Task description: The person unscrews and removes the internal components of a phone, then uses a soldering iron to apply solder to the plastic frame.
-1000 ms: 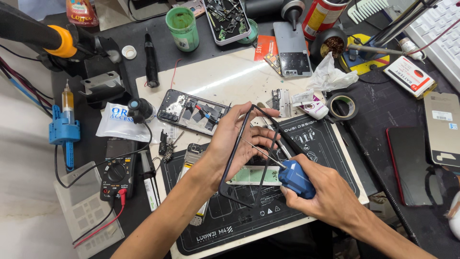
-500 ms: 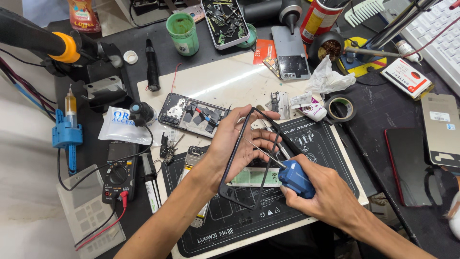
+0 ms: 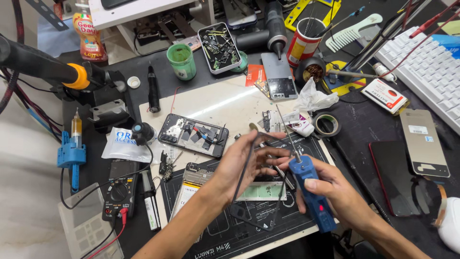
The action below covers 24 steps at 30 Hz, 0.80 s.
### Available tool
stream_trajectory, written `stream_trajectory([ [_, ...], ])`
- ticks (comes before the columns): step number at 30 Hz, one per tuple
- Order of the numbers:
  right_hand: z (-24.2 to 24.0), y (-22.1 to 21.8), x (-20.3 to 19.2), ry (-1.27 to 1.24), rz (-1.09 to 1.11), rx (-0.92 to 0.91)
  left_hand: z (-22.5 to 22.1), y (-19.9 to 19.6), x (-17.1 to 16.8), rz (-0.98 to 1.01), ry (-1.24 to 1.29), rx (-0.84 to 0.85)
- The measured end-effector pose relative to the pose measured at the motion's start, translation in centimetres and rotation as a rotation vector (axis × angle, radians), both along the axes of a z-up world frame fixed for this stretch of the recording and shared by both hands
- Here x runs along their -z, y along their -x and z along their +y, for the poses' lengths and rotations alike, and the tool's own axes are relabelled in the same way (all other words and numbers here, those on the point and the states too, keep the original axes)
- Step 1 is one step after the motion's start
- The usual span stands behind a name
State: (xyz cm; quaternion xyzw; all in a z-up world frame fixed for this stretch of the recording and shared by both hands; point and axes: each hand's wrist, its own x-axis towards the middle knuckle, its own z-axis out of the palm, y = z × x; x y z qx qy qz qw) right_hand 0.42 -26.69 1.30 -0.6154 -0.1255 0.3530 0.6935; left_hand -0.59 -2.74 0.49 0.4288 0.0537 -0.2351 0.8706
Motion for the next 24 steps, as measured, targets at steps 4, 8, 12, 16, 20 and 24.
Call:
stream_trajectory([
  [4, -0.3, 0.4, -0.3, 0.004, 0.007, -0.001, -1.1, 0.6, 0.0, -0.035, -0.046, 0.033],
  [8, -0.8, 0.0, -1.4, 0.021, 0.002, 0.069, -0.8, 0.7, -1.2, -0.182, -0.207, -0.075],
  [12, -1.7, 0.0, -2.4, 0.030, -0.031, 0.061, 0.3, 0.9, -3.3, -0.391, -0.404, -0.214],
  [16, -1.6, 0.2, -2.7, 0.029, -0.024, -0.007, 0.9, 1.6, -4.9, -0.476, -0.374, -0.221],
  [20, -1.3, 0.7, -2.7, 0.076, -0.071, -0.104, 0.5, 2.2, -5.2, -0.472, -0.255, -0.200],
  [24, -1.0, 1.0, -2.7, 0.090, -0.071, -0.132, 0.5, 2.3, -5.2, -0.467, -0.205, -0.212],
])
